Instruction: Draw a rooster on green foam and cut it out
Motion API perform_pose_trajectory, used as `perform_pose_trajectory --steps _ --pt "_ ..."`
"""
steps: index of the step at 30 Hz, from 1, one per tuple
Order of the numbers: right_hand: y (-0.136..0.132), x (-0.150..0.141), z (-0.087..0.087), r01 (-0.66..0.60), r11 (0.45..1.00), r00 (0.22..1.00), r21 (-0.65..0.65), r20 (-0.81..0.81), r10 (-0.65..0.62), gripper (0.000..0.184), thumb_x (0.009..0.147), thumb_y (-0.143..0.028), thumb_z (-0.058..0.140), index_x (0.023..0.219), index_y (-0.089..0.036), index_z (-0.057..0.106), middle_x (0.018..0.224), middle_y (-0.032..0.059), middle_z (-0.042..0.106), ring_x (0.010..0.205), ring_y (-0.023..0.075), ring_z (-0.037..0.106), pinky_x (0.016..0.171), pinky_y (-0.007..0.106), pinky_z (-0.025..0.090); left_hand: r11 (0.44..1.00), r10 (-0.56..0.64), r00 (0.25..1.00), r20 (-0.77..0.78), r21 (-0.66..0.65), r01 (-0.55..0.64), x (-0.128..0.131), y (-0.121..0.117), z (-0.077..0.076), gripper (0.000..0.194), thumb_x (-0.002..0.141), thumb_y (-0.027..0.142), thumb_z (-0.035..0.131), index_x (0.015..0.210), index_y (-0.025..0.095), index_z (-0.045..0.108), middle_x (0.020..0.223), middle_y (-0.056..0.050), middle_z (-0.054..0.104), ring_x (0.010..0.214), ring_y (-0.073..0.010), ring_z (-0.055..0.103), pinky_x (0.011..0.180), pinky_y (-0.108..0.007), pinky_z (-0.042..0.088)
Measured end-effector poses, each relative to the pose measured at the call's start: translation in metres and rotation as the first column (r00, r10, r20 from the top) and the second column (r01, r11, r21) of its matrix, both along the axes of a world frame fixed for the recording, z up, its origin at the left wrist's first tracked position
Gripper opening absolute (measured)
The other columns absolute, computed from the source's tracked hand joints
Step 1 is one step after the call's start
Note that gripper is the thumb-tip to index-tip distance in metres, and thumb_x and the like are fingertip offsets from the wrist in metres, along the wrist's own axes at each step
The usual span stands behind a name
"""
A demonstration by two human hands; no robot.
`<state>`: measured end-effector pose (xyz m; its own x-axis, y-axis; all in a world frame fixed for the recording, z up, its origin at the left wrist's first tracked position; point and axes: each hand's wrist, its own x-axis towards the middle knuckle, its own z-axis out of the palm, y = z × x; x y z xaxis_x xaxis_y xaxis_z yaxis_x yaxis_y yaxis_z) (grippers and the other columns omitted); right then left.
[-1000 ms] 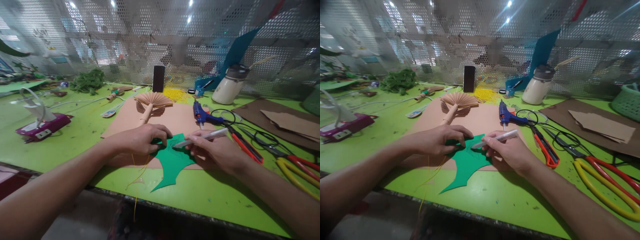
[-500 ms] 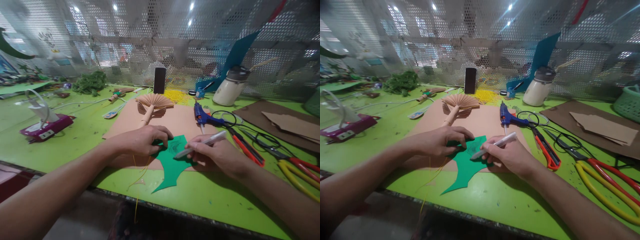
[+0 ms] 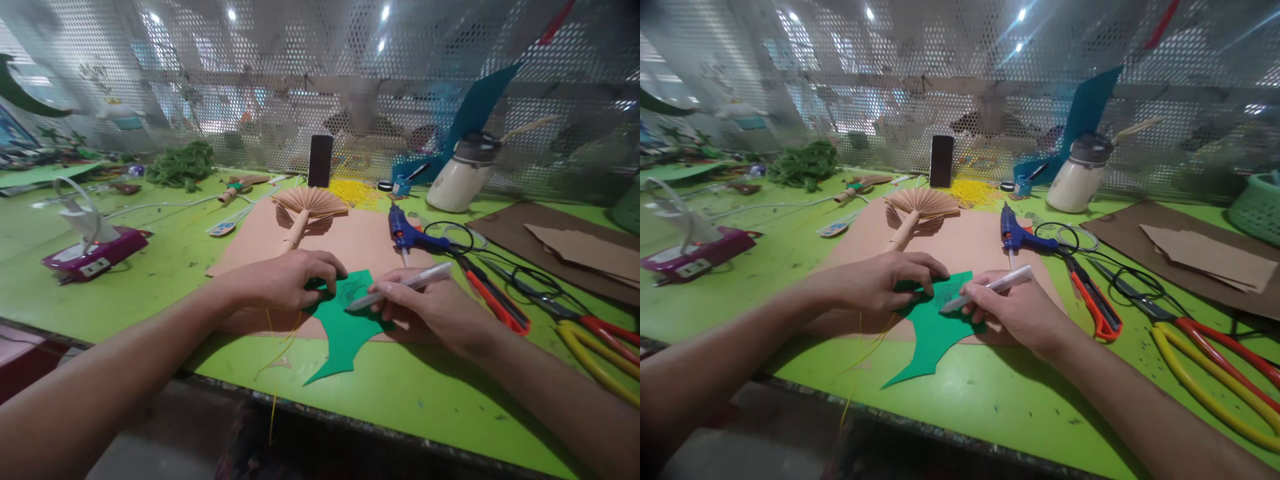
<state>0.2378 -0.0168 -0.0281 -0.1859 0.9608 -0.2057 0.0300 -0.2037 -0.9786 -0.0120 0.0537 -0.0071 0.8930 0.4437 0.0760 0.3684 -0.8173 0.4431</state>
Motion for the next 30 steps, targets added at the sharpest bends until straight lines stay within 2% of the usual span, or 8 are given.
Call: perform_pose_trajectory --steps 4,12,16,20,25,30 --pt "0.0016 0.0024 0.0015 0.002 1.000 1.000 0.013 0.008 -0.002 0.025 0.073 -0.040 0.086 0.066 -0.018 0.076 0.060 0.0025 0.068 0.051 0.0110 0.053 0.046 0.023 0.035 1.000 -0.006 1.000 0.009 0.000 0.006 0.0001 0.0007 -0.0002 0.018 0.081 0.000 0.063 0.088 0.017 0.067 0.131 -0.012 0.066 0.116 -0.0245 0.065 0.104 -0.038 0.050" --pt "0.0015 -0.0006 0.0010 0.002 0.999 1.000 0.045 0.002 -0.002 0.025 0.078 -0.044 0.084 0.076 -0.019 0.079 0.057 -0.0005 0.065 0.053 0.0104 0.051 0.048 0.023 0.032 0.999 -0.030 0.999 0.020 0.028 0.030 0.0006 0.0010 -0.0003 0.023 0.082 0.001 0.062 0.095 0.018 0.071 0.130 -0.010 0.068 0.115 -0.0233 0.066 0.102 -0.035 0.052" --pt "-0.0004 -0.0013 0.0045 -0.016 1.000 1.000 0.023 0.004 0.016 0.026 0.073 -0.044 0.088 0.082 -0.020 0.080 0.062 0.0005 0.068 0.058 0.0127 0.056 0.052 0.024 0.041 0.999 -0.025 0.999 0.023 0.025 0.024 0.0001 0.0016 -0.0010 0.024 0.081 0.001 0.062 0.095 0.019 0.071 0.130 -0.009 0.067 0.114 -0.0228 0.066 0.102 -0.035 0.051" --pt "-0.0006 0.0020 0.0044 -0.024 0.999 1.000 -0.045 -0.004 0.024 0.028 0.072 -0.044 0.088 0.075 -0.019 0.076 0.062 0.0009 0.067 0.052 0.0124 0.053 0.053 0.030 0.051 1.000 -0.019 1.000 0.011 0.021 0.019 0.0012 0.0012 -0.0004 0.021 0.081 0.000 0.062 0.090 0.017 0.070 0.130 -0.011 0.068 0.114 -0.0231 0.067 0.103 -0.036 0.051" --pt "0.0024 0.0062 -0.0011 0.016 1.000 0.999 0.006 -0.030 -0.016 0.023 0.075 -0.039 0.084 0.069 -0.018 0.076 0.060 0.0006 0.067 0.053 0.0108 0.055 0.049 0.022 0.041 1.000 -0.010 1.000 0.024 0.018 0.010 0.0019 0.0004 0.0000 0.019 0.082 0.001 0.062 0.089 0.017 0.069 0.129 -0.010 0.068 0.114 -0.0228 0.067 0.101 -0.035 0.052" --pt "0.0035 0.0028 -0.0025 0.021 0.999 0.999 0.046 -0.040 -0.019 0.022 0.077 -0.041 0.084 0.075 -0.019 0.079 0.060 -0.0003 0.068 0.055 0.0105 0.056 0.051 0.022 0.040 0.999 -0.025 0.999 0.032 0.033 0.024 0.0014 -0.0003 0.0010 0.022 0.081 0.001 0.062 0.091 0.018 0.071 0.128 -0.010 0.069 0.112 -0.0226 0.068 0.101 -0.034 0.052"
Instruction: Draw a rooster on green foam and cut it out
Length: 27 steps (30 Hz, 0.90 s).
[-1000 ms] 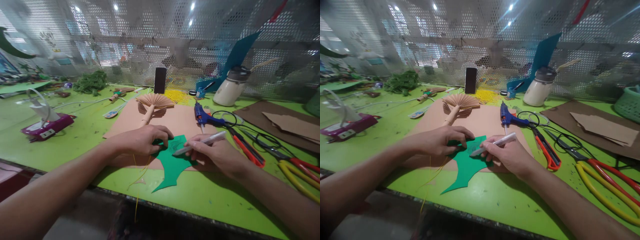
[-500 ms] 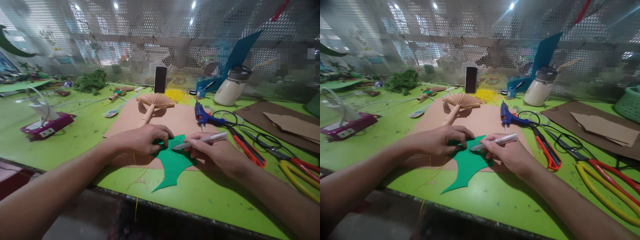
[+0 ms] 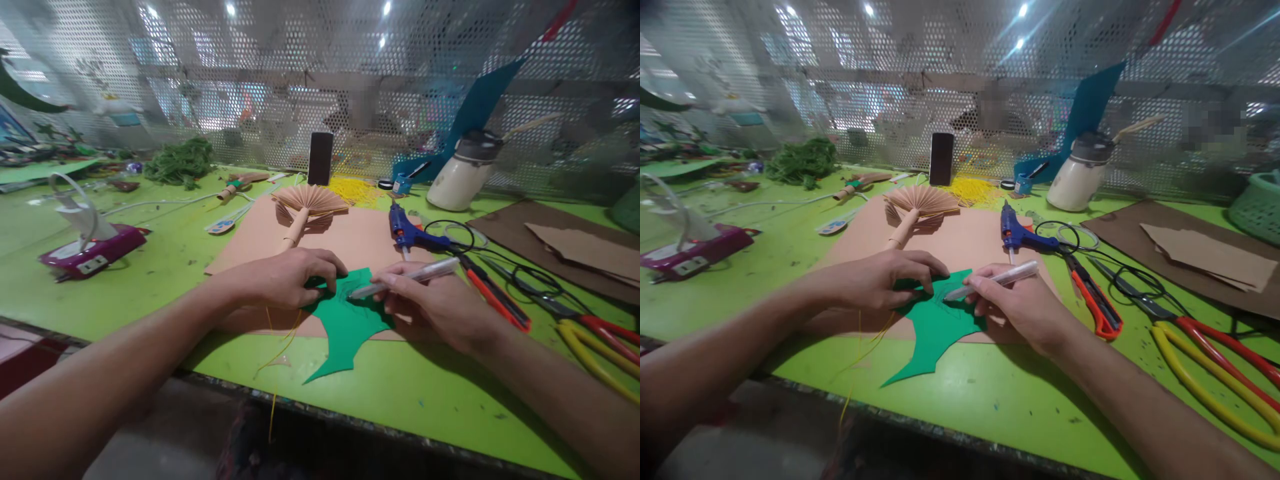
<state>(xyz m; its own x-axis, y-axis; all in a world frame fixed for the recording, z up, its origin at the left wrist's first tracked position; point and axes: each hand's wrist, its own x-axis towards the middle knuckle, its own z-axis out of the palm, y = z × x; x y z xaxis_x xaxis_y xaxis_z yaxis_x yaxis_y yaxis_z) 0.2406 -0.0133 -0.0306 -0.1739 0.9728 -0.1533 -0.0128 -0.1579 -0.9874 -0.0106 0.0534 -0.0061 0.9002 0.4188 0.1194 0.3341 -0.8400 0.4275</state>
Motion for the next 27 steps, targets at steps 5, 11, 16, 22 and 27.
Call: perform_pose_trajectory --steps 5,11,16,22,27 --pt "-0.0002 -0.0006 -0.0006 0.028 0.999 0.999 0.022 -0.015 -0.028 0.025 0.073 -0.044 0.089 0.077 -0.021 0.080 0.068 0.0009 0.073 0.059 0.0114 0.059 0.056 0.023 0.044 1.000 0.012 1.000 -0.023 0.002 -0.012 -0.0002 -0.0006 0.0010 0.024 0.080 -0.001 0.062 0.092 0.017 0.072 0.128 -0.010 0.069 0.112 -0.0227 0.068 0.100 -0.033 0.052" --pt "0.0011 0.0019 -0.0040 0.112 0.994 0.993 0.012 -0.029 -0.112 0.033 0.069 -0.053 0.089 0.079 -0.023 0.079 0.072 0.0016 0.073 0.065 0.0149 0.062 0.062 0.028 0.049 1.000 0.005 1.000 -0.019 0.006 -0.005 -0.0002 0.0004 0.0002 0.024 0.079 -0.003 0.062 0.091 0.016 0.072 0.130 -0.011 0.068 0.114 -0.0227 0.067 0.101 -0.033 0.052" --pt "0.0014 0.0006 -0.0011 0.134 0.990 0.991 0.030 0.002 -0.134 0.034 0.067 -0.053 0.091 0.076 -0.023 0.078 0.072 0.0028 0.073 0.065 0.0160 0.062 0.059 0.029 0.049 1.000 0.000 1.000 -0.016 0.008 0.000 0.0005 0.0013 -0.0013 0.026 0.079 -0.003 0.062 0.093 0.016 0.072 0.129 -0.011 0.069 0.113 -0.0235 0.068 0.101 -0.035 0.052" --pt "-0.0019 -0.0023 -0.0001 0.119 0.990 0.991 0.073 0.048 -0.123 0.036 0.070 -0.055 0.088 0.080 -0.022 0.079 0.075 0.0041 0.076 0.067 0.0163 0.064 0.056 0.027 0.046 1.000 0.002 1.000 -0.016 0.004 -0.002 -0.0003 0.0017 -0.0018 0.027 0.080 -0.003 0.062 0.095 0.017 0.073 0.129 -0.010 0.069 0.113 -0.0236 0.068 0.102 -0.035 0.052" --pt "-0.0018 -0.0033 -0.0003 0.090 0.994 0.994 0.067 0.059 -0.094 0.040 0.065 -0.056 0.090 0.083 -0.021 0.080 0.074 0.0030 0.077 0.069 0.0161 0.066 0.061 0.027 0.049 1.000 0.009 1.000 -0.015 -0.005 -0.009 -0.0015 0.0036 -0.0035 0.027 0.080 -0.004 0.062 0.095 0.016 0.073 0.130 -0.010 0.068 0.115 -0.0233 0.067 0.102 -0.034 0.052"
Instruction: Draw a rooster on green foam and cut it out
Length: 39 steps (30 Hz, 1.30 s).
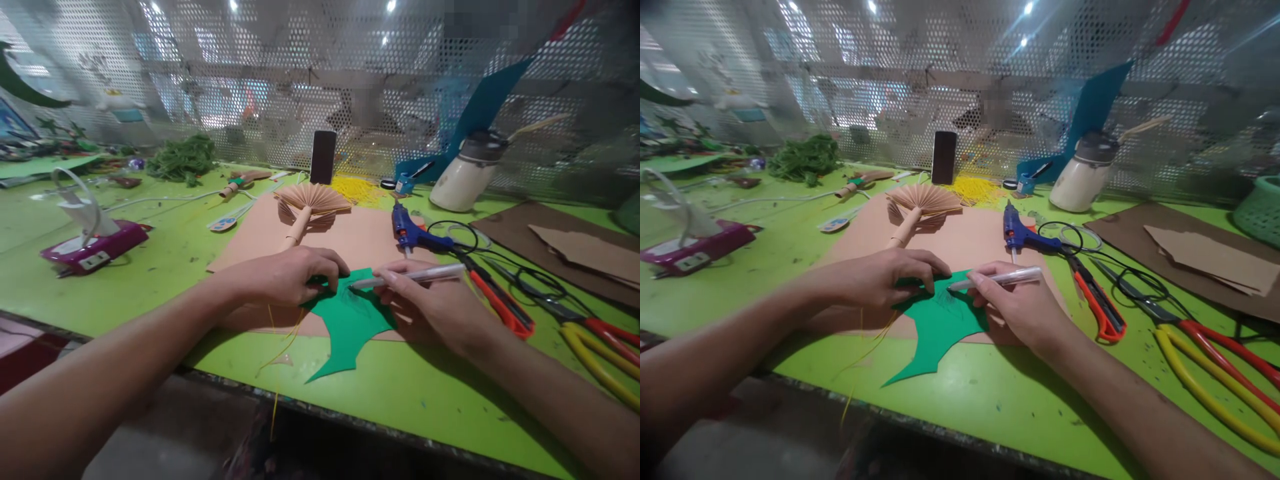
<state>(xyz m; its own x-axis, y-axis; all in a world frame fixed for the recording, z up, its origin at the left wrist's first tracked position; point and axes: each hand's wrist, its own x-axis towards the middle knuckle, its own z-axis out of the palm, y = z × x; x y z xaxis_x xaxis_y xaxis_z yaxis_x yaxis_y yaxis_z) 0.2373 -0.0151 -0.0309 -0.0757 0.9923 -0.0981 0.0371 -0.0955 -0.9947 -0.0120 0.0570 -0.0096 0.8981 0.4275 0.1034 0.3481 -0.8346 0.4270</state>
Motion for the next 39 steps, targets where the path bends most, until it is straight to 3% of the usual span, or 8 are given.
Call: perform_pose_trajectory --steps 5,12,19,25,29,33,36,39 --pt "0.001 -0.002 0.002 0.012 1.000 1.000 0.006 0.009 -0.012 0.039 0.064 -0.054 0.091 0.080 -0.021 0.080 0.072 0.0016 0.076 0.069 0.0145 0.066 0.065 0.026 0.051 1.000 0.012 1.000 -0.001 -0.024 -0.012 0.001 0.001 -0.001 0.028 0.078 -0.006 0.062 0.093 0.016 0.073 0.132 -0.011 0.067 0.114 -0.0236 0.068 0.100 -0.034 0.054" --pt "-0.005 -0.006 0.004 -0.004 0.999 1.000 -0.043 0.001 0.004 0.038 0.067 -0.054 0.090 0.083 -0.021 0.080 0.069 0.0007 0.069 0.060 0.0123 0.059 0.051 0.022 0.052 0.999 0.022 1.000 -0.010 -0.041 -0.022 0.001 0.000 0.000 0.028 0.078 -0.006 0.061 0.091 0.015 0.073 0.132 -0.011 0.067 0.114 -0.0241 0.068 0.102 -0.036 0.053" --pt "-0.008 -0.006 0.005 -0.048 0.988 0.999 -0.147 -0.027 0.044 0.033 0.067 -0.050 0.090 0.084 -0.023 0.081 0.070 -0.0009 0.066 0.050 0.0098 0.048 0.052 0.038 0.064 0.999 0.030 0.999 -0.012 -0.044 -0.030 0.000 0.000 -0.001 0.030 0.076 -0.006 0.060 0.091 0.016 0.073 0.132 -0.010 0.067 0.113 -0.0234 0.068 0.102 -0.036 0.053" --pt "-0.003 -0.002 0.006 -0.035 0.996 0.999 -0.081 -0.020 0.034 0.023 0.071 -0.040 0.088 0.069 -0.019 0.077 0.059 -0.0004 0.066 0.055 0.0107 0.056 0.052 0.022 0.051 0.999 0.029 0.999 -0.015 -0.028 -0.029 0.000 -0.001 0.000 0.029 0.077 -0.006 0.060 0.091 0.016 0.072 0.132 -0.010 0.067 0.115 -0.0234 0.067 0.102 -0.035 0.053" --pt "0.000 -0.001 -0.003 0.009 1.000 1.000 -0.017 -0.018 -0.009 0.027 0.073 -0.045 0.086 0.079 -0.020 0.081 0.071 0.0024 0.074 0.064 0.0125 0.062 0.055 0.021 0.047 0.999 0.023 1.000 -0.016 -0.025 -0.024 0.001 -0.001 0.000 0.030 0.077 -0.006 0.060 0.093 0.017 0.072 0.130 -0.009 0.068 0.115 -0.0225 0.067 0.104 -0.035 0.051" --pt "-0.001 -0.003 -0.005 0.020 1.000 1.000 -0.009 0.003 -0.020 0.030 0.074 -0.047 0.086 0.084 -0.020 0.081 0.069 0.0018 0.072 0.061 0.0122 0.058 0.051 0.021 0.045 0.999 0.022 1.000 -0.011 -0.030 -0.023 0.001 0.000 0.000 0.028 0.077 -0.005 0.060 0.090 0.017 0.072 0.130 -0.009 0.068 0.114 -0.0223 0.067 0.103 -0.034 0.052" --pt "-0.003 -0.005 -0.002 0.009 0.999 1.000 -0.046 0.002 -0.009 0.034 0.073 -0.050 0.087 0.088 -0.021 0.082 0.069 0.0010 0.068 0.061 0.0135 0.057 0.050 0.024 0.050 0.999 0.023 1.000 -0.007 -0.036 -0.023 0.001 0.000 0.000 0.029 0.075 -0.006 0.060 0.090 0.016 0.071 0.130 -0.009 0.068 0.114 -0.0225 0.067 0.102 -0.034 0.053" --pt "-0.006 -0.005 0.001 -0.032 0.994 0.999 -0.104 -0.014 0.031 0.036 0.069 -0.052 0.088 0.086 -0.022 0.081 0.074 0.0024 0.070 0.063 0.0169 0.060 0.052 0.034 0.059 0.999 0.023 1.000 -0.012 -0.043 -0.023 0.000 -0.001 0.001 0.028 0.076 -0.005 0.060 0.089 0.017 0.071 0.131 -0.009 0.068 0.114 -0.0232 0.068 0.102 -0.035 0.053"
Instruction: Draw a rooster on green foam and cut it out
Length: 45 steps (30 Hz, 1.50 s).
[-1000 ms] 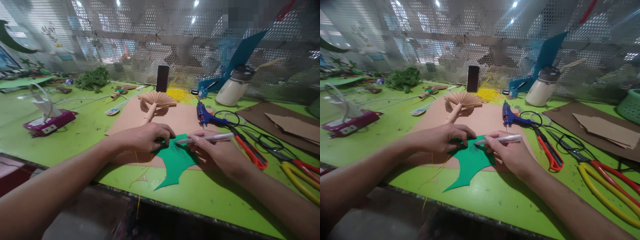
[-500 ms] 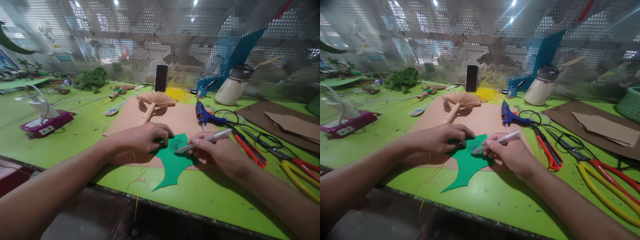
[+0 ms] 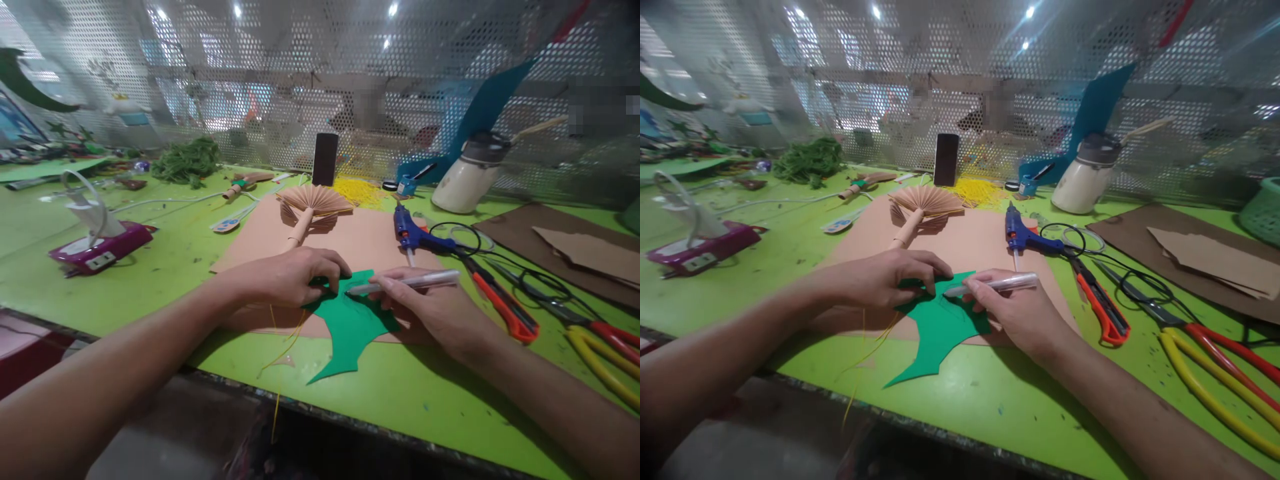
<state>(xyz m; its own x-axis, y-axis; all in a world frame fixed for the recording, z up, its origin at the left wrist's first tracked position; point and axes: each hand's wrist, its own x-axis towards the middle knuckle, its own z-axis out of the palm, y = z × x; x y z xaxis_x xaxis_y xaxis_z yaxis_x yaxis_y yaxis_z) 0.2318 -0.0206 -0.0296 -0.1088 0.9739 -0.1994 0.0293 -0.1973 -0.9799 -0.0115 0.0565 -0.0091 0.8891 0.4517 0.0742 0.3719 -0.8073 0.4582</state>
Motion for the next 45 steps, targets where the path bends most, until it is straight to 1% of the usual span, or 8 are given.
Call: perform_pose_trajectory --steps 5,12,17,21,28,35,41,45 --pt "0.0016 0.0032 -0.0004 0.005 0.998 1.000 0.055 0.006 -0.006 0.031 0.074 -0.050 0.086 0.076 -0.020 0.080 0.073 0.0038 0.072 0.067 0.0153 0.062 0.058 0.026 0.053 1.000 0.007 1.000 0.005 0.012 -0.007 0.0002 -0.0010 0.0007 0.029 0.076 -0.005 0.060 0.090 0.017 0.072 0.131 -0.009 0.068 0.113 -0.0230 0.068 0.101 -0.034 0.053" --pt "0.0043 0.0002 -0.0038 0.050 0.991 0.996 0.123 0.069 -0.059 0.034 0.075 -0.051 0.085 0.085 -0.019 0.082 0.064 0.0012 0.066 0.054 0.0124 0.051 0.046 0.023 0.035 1.000 -0.004 1.000 0.007 0.003 0.004 0.0007 -0.0004 0.0010 0.029 0.076 -0.004 0.059 0.090 0.018 0.072 0.131 -0.009 0.068 0.114 -0.0236 0.067 0.104 -0.036 0.052" --pt "0.0001 -0.0022 -0.0025 0.045 0.995 0.995 0.086 0.080 -0.052 0.035 0.075 -0.052 0.084 0.089 -0.021 0.083 0.067 0.0010 0.065 0.057 0.0136 0.053 0.046 0.025 0.045 1.000 0.003 1.000 -0.002 -0.004 -0.003 0.0007 0.0002 0.0002 0.030 0.075 -0.005 0.060 0.090 0.018 0.072 0.131 -0.008 0.067 0.116 -0.0233 0.066 0.104 -0.034 0.051" --pt "-0.0014 -0.0019 -0.0016 0.003 1.000 1.000 0.015 0.030 -0.003 0.035 0.073 -0.053 0.086 0.090 -0.023 0.083 0.070 0.0006 0.067 0.056 0.0140 0.053 0.050 0.035 0.059 1.000 0.002 1.000 -0.007 -0.006 -0.002 0.0001 0.0006 -0.0001 0.031 0.075 -0.005 0.060 0.092 0.018 0.072 0.132 -0.008 0.067 0.116 -0.0227 0.066 0.104 -0.033 0.051" --pt "0.0050 0.0026 -0.0058 0.042 0.995 0.999 0.090 0.024 -0.044 0.029 0.076 -0.049 0.086 0.085 -0.022 0.083 0.071 0.0021 0.070 0.065 0.0118 0.057 0.050 0.017 0.046 1.000 -0.004 1.000 0.002 -0.009 0.004 -0.0004 0.0015 -0.0007 0.029 0.076 -0.004 0.060 0.091 0.018 0.072 0.132 -0.009 0.067 0.114 -0.0227 0.067 0.104 -0.034 0.051" --pt "-0.0014 -0.0007 -0.0014 -0.028 0.999 1.000 -0.016 -0.002 0.028 0.033 0.072 -0.053 0.086 0.087 -0.024 0.083 0.080 0.0038 0.072 0.059 0.0160 0.058 0.054 0.039 0.063 1.000 0.000 1.000 0.006 -0.014 0.000 -0.0005 0.0014 -0.0008 0.028 0.076 -0.003 0.059 0.090 0.017 0.072 0.132 -0.010 0.067 0.113 -0.0237 0.067 0.103 -0.037 0.052" --pt "0.0032 0.0008 -0.0016 0.034 0.994 0.999 0.100 0.014 -0.035 0.026 0.074 -0.045 0.085 0.083 -0.022 0.081 0.067 0.0007 0.069 0.061 0.0133 0.056 0.048 0.022 0.044 1.000 0.002 1.000 0.003 -0.002 -0.002 -0.0006 0.0019 -0.0010 0.029 0.077 -0.003 0.059 0.091 0.018 0.072 0.132 -0.008 0.067 0.114 -0.0227 0.067 0.104 -0.035 0.052" --pt "0.0016 -0.0023 0.0006 0.013 0.998 1.000 0.060 0.024 -0.014 0.028 0.073 -0.046 0.085 0.088 -0.022 0.081 0.071 0.0008 0.070 0.061 0.0154 0.059 0.052 0.028 0.052 1.000 0.000 1.000 0.004 0.008 -0.001 -0.0012 0.0019 -0.0013 0.029 0.076 -0.004 0.060 0.091 0.018 0.072 0.132 -0.008 0.068 0.115 -0.0224 0.067 0.105 -0.034 0.051"
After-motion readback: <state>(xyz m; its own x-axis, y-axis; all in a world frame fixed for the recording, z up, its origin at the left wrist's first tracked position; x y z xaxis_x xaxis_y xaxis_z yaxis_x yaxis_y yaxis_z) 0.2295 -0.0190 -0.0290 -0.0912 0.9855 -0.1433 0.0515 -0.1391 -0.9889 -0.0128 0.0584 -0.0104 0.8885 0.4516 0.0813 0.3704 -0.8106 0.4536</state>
